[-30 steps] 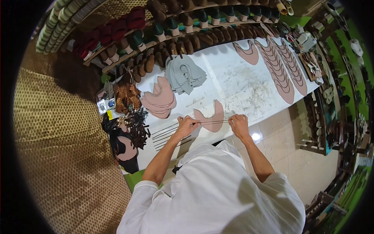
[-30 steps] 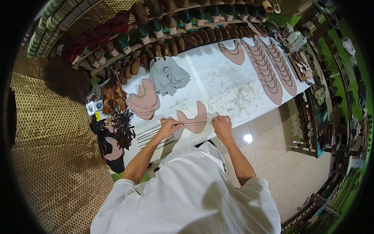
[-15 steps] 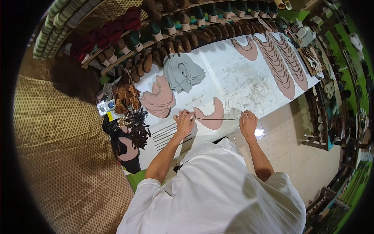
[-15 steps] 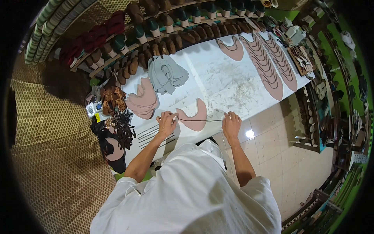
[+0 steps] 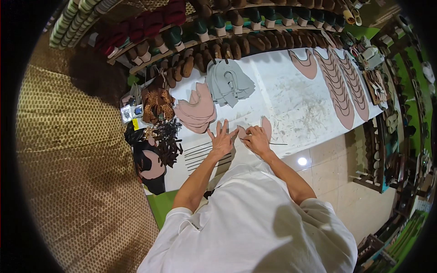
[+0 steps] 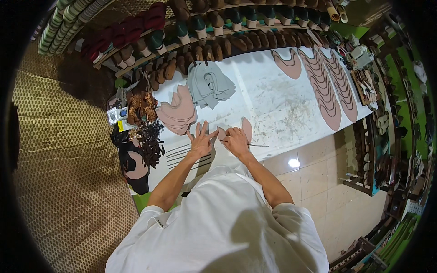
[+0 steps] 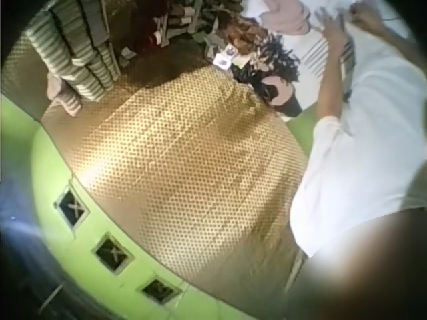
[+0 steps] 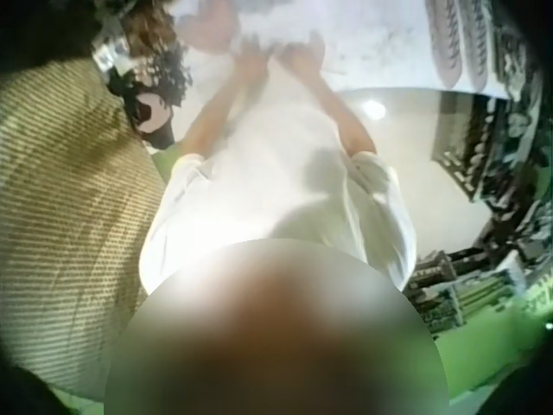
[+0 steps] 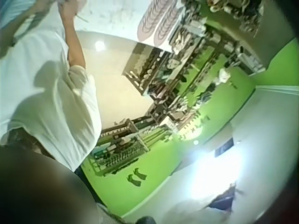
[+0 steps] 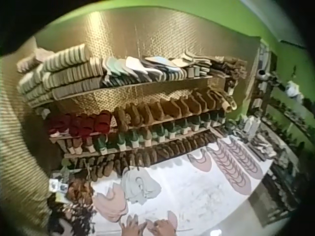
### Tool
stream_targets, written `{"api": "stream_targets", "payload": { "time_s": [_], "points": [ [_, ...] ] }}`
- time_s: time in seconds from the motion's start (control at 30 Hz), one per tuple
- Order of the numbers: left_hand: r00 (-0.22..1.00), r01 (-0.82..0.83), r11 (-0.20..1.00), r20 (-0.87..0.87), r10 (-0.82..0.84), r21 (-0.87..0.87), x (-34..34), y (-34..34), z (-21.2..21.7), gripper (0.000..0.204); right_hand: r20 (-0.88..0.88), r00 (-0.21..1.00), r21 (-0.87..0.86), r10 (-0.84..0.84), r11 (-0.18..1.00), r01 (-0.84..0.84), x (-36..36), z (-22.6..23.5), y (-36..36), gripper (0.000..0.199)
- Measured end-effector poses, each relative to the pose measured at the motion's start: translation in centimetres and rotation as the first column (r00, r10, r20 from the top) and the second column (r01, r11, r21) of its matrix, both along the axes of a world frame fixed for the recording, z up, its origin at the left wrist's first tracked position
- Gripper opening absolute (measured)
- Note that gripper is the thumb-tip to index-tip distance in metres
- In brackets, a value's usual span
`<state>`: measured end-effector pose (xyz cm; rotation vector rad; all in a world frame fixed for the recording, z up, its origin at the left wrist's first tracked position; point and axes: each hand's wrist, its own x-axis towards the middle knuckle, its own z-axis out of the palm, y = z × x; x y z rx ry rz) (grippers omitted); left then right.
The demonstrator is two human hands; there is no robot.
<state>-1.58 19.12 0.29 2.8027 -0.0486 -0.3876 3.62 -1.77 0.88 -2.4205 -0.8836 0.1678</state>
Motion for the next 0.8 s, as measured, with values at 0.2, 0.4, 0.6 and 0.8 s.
{"api": "stream_targets", "payload": {
  "time_s": [0.2,0.4,0.6,0.8],
  "points": [
    [0.994,0.001,0.999,0.105,0.003,-0.034,-0.7,0.5,-1.4,0.064,0.069,0.997,0.021,0.022,0.999,-0.024,-0.1,0.3,0.1,0.020],
    [0.997,-0.058,0.994,0.043,0.062,-0.096,-0.1,-0.2,0.0,0.062,0.070,0.980,0.079,-0.185,0.981,0.179,1.8,0.1,1.1,0.018],
    [0.994,-0.108,0.986,0.010,0.110,-0.127,0.5,-0.2,-0.3,0.055,0.081,0.987,0.038,-0.140,0.990,0.137,3.5,-0.3,2.7,0.017],
    [0.992,-0.124,0.976,0.003,0.127,-0.177,0.7,-0.2,-0.6,0.052,0.095,0.990,-0.023,-0.108,0.994,0.111,4.0,-0.9,3.4,0.017]
  ]
}}
